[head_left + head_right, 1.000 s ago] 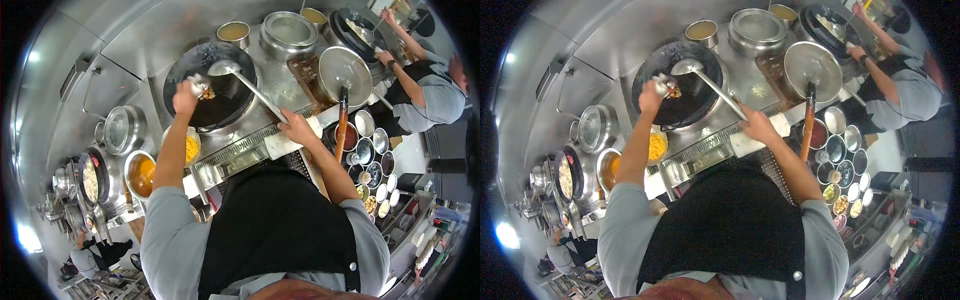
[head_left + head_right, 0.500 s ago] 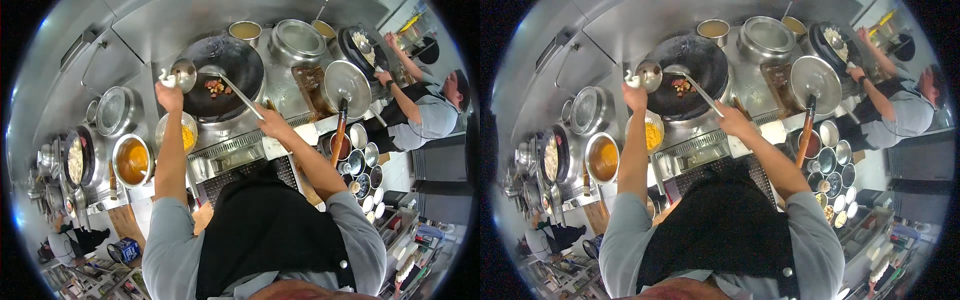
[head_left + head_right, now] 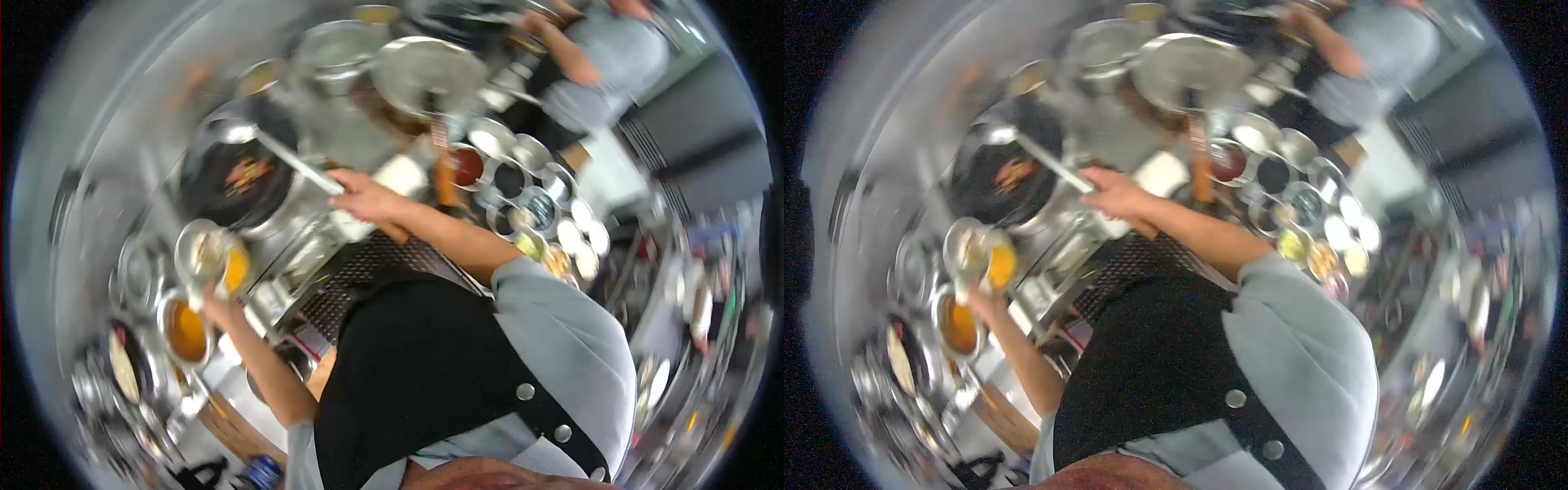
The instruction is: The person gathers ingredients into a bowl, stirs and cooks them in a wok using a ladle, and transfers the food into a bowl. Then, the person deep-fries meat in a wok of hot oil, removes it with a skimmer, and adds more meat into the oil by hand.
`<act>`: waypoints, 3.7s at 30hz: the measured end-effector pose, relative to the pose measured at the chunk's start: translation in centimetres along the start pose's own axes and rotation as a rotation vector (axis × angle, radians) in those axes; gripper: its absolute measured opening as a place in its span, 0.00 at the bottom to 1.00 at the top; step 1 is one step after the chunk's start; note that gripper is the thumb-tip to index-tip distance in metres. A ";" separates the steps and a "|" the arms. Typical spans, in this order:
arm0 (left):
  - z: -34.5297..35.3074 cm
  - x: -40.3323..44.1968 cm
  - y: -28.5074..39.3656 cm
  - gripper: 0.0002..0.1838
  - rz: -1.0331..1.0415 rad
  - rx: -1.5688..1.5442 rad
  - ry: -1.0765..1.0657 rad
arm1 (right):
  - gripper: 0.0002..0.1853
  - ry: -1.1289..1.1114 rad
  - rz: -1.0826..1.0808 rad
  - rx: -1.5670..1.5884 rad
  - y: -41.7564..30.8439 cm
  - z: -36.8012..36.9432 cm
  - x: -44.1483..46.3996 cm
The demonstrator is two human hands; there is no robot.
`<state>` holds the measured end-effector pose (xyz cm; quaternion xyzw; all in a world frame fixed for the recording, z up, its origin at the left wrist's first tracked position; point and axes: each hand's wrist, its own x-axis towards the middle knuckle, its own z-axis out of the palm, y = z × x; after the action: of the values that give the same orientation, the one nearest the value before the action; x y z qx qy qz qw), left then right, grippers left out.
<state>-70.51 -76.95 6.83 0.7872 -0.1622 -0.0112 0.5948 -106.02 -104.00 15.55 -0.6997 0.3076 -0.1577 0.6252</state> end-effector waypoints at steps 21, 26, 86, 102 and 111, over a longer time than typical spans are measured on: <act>11.0 -29.4 5.2 0.13 -0.676 -0.425 -0.200 | 0.35 0.929 0.584 -0.037 21.4 -25.2 -52.0; 7.9 -29.7 2.1 0.12 -0.619 -0.481 -0.191 | 0.24 0.957 0.546 0.254 22.1 -25.7 -51.2; -22.7 -59.9 -9.9 0.31 -0.967 -0.356 1.534 | 0.22 -1.071 1.128 -0.127 23.4 57.3 -0.4; -26.1 -13.7 -5.7 0.26 -0.428 -0.256 0.752 | 0.24 -1.196 0.793 0.566 -4.6 27.7 -0.4; -4.8 5.7 5.5 0.18 -0.518 -0.586 0.232 | 0.35 -0.719 0.034 0.063 -13.2 11.6 5.7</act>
<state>-65.39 -75.27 14.38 0.5951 0.1198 -0.1174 0.7860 -91.64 -98.18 25.46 -0.6855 0.0749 0.0996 0.7173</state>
